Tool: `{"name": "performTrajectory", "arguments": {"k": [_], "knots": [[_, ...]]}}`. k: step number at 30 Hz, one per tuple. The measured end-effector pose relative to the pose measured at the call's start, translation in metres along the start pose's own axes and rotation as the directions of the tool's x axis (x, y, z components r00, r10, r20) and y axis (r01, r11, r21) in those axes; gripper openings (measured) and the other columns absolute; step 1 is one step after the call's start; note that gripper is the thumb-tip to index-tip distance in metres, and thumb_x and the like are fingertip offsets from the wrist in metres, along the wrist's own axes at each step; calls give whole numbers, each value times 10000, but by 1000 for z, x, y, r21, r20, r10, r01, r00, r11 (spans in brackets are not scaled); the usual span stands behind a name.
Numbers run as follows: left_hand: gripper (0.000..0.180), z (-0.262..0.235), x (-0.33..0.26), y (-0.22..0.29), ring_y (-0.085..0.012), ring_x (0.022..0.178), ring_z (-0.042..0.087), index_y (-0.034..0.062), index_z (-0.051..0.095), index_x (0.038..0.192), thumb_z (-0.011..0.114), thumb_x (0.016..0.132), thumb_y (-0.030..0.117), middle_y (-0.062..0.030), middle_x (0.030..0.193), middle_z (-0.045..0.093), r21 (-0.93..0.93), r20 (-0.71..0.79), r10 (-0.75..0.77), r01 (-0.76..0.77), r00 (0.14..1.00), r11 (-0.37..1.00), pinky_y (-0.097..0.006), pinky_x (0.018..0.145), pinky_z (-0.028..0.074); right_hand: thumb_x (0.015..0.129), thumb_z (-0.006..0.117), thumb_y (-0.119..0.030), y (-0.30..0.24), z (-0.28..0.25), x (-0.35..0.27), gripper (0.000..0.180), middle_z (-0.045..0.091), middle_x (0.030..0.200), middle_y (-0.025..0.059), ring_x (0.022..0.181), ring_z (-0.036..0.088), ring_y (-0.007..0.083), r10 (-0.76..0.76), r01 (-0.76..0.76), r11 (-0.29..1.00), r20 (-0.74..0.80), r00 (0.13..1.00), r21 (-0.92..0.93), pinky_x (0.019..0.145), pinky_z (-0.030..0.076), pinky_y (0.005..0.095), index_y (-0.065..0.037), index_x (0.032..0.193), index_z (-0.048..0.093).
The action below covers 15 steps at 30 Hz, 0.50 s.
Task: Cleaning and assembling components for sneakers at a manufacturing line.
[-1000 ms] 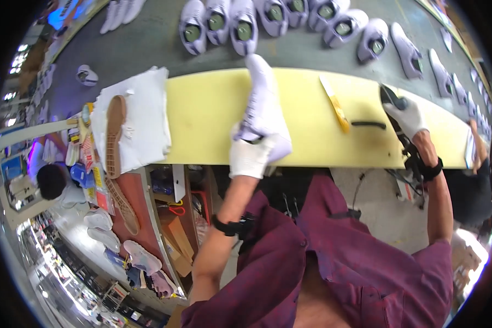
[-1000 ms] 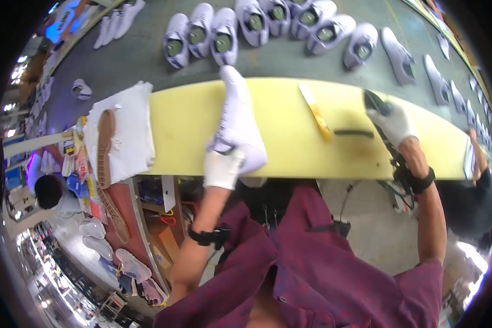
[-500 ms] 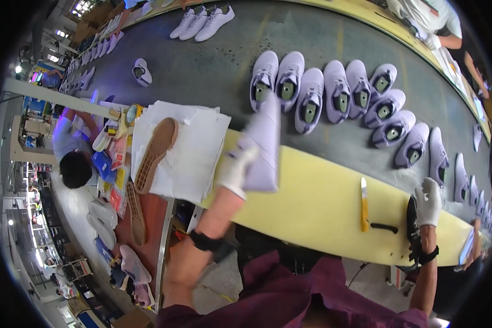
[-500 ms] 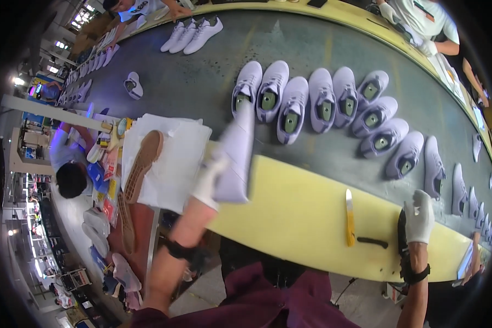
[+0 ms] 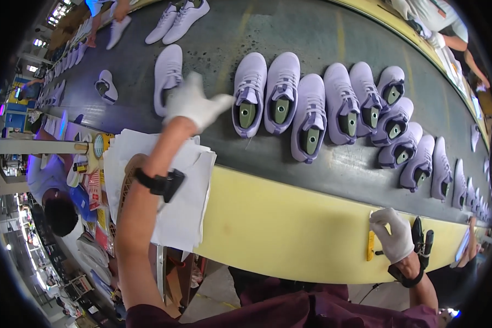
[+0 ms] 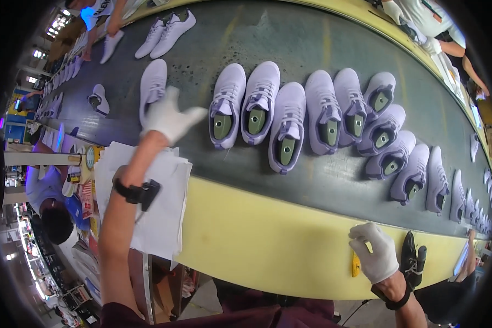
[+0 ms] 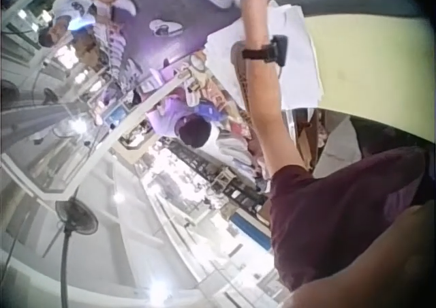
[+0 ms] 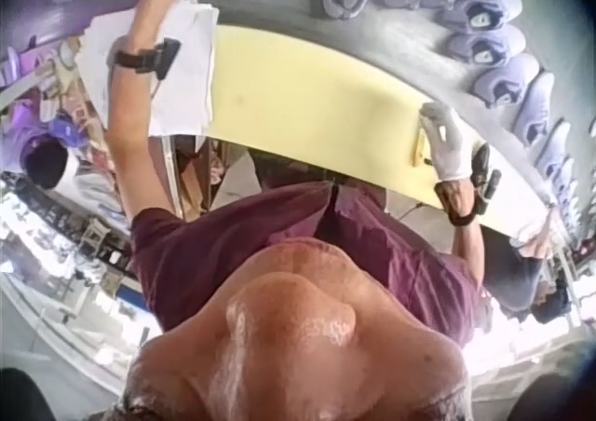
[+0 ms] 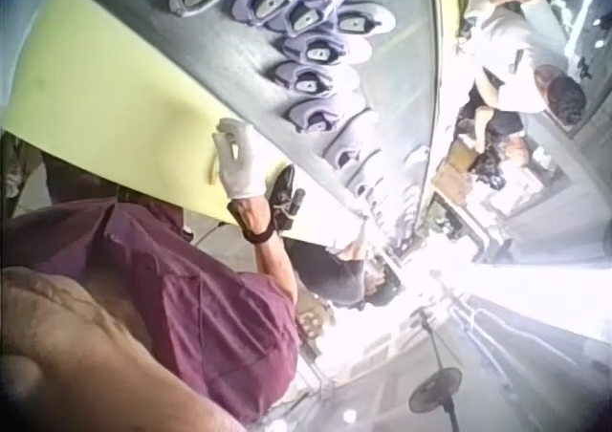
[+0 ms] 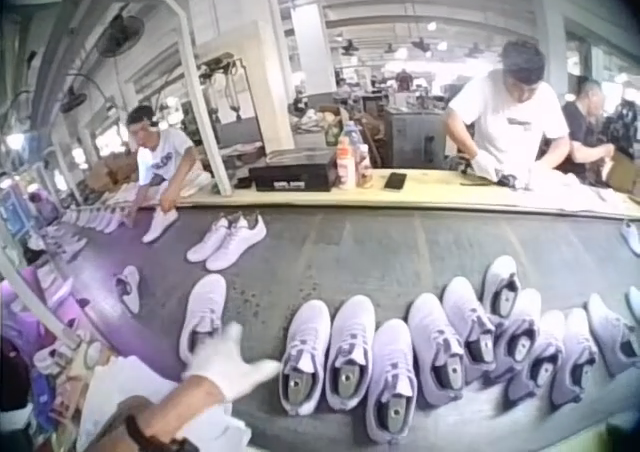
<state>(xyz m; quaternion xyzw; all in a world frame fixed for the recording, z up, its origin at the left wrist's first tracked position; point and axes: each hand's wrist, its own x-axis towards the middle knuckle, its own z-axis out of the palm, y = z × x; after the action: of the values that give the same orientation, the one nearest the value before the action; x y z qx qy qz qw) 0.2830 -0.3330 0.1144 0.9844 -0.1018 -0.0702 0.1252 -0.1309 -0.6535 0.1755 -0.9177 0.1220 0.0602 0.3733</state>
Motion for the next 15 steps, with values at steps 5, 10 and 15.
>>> {"name": "performTrajectory", "arguments": {"k": [5, 10, 15], "knots": [[1049, 81, -27, 39, -413, 1313, 621, -52, 450, 1507, 864, 713, 494, -313, 1423, 606, -231, 112, -133, 156, 985, 960, -434, 1101, 513, 857, 777, 14, -14, 1, -39, 193, 724, 914, 132, 799, 732, 263, -71, 65, 996, 101, 992, 66, 734, 573, 349, -15, 1031, 699], [680, 46, -62, 11, -285, 1030, 721, -23, 599, 1381, 822, 823, 294, -139, 1202, 710, -834, 545, 72, 549, 835, -52, -384, 881, 597, 862, 791, -6, -9, -4, -102, 184, 727, 908, 137, 774, 728, 272, -107, 103, 992, 51, 993, 74, 716, 577, 367, -9, 1019, 695], [581, 37, -231, 31, -193, 941, 681, 10, 604, 1308, 808, 848, 302, -87, 1104, 717, -879, 147, 185, 43, 972, 476, -351, 788, 568, 919, 763, -73, -36, 16, -110, 134, 726, 916, 175, 843, 728, 371, -308, 310, 944, -30, 951, 113, 744, 585, 414, -24, 1035, 716]]}}
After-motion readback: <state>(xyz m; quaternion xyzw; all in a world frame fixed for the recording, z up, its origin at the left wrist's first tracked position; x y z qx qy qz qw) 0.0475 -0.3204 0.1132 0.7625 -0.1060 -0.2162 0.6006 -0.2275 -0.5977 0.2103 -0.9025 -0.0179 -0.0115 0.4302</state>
